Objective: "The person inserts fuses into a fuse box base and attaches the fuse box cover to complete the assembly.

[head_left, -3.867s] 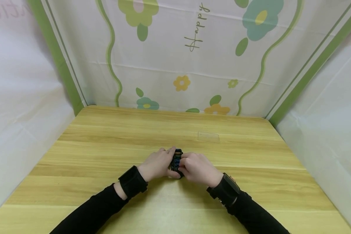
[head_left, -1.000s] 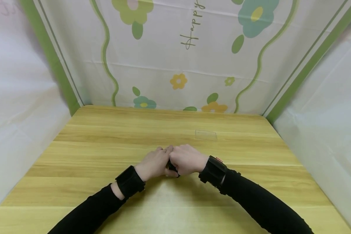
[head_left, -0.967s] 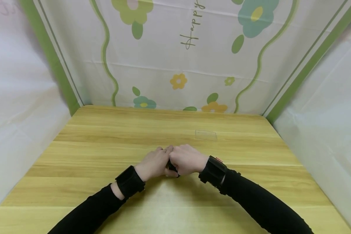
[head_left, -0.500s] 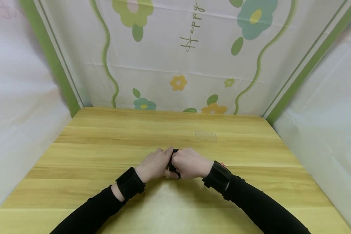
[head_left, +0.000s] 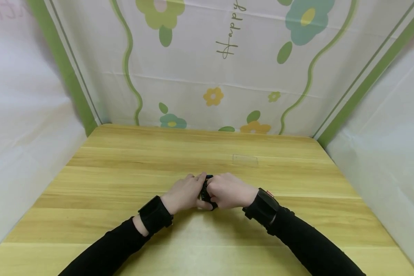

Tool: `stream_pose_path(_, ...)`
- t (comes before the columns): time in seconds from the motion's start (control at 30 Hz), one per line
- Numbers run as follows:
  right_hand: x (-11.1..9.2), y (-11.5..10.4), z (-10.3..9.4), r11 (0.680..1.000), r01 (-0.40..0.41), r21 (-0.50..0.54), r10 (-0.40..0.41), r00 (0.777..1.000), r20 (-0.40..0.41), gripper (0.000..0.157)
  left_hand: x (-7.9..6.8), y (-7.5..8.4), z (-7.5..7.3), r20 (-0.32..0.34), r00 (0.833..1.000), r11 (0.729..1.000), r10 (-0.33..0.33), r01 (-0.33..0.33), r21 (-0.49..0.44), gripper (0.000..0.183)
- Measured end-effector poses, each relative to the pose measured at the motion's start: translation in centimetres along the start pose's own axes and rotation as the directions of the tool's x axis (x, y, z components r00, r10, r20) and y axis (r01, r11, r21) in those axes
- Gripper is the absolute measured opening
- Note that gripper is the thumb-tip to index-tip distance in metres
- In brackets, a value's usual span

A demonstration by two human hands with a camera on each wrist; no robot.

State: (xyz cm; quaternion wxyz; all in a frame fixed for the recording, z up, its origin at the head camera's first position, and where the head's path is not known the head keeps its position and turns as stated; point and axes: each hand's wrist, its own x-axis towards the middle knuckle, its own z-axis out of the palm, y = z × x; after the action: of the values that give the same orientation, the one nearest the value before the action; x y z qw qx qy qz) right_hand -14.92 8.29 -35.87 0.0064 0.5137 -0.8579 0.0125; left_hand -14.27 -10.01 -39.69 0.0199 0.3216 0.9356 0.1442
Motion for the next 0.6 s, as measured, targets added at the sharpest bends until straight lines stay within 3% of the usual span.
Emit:
stream_pose_path(0.3, 0.6, -0.6, 0.1, 1.0, -0.01, -0.007, 0.01, 0.999, -0.051, 0.047, -0.2, 0.1, -0.3, -0.045, 0.998, 0.999, 0.041, -0.04, 0.016, 0.082)
stream_pose_path(0.6, -0.8, -0.3, 0.7, 0.999, -0.034, -0.003, 0.034, 0.999, -0.027, 0.032, -0.2, 0.3, 0.0, -0.029, 0.999, 0.999, 0.027, -0.027, 0.021, 0.078)
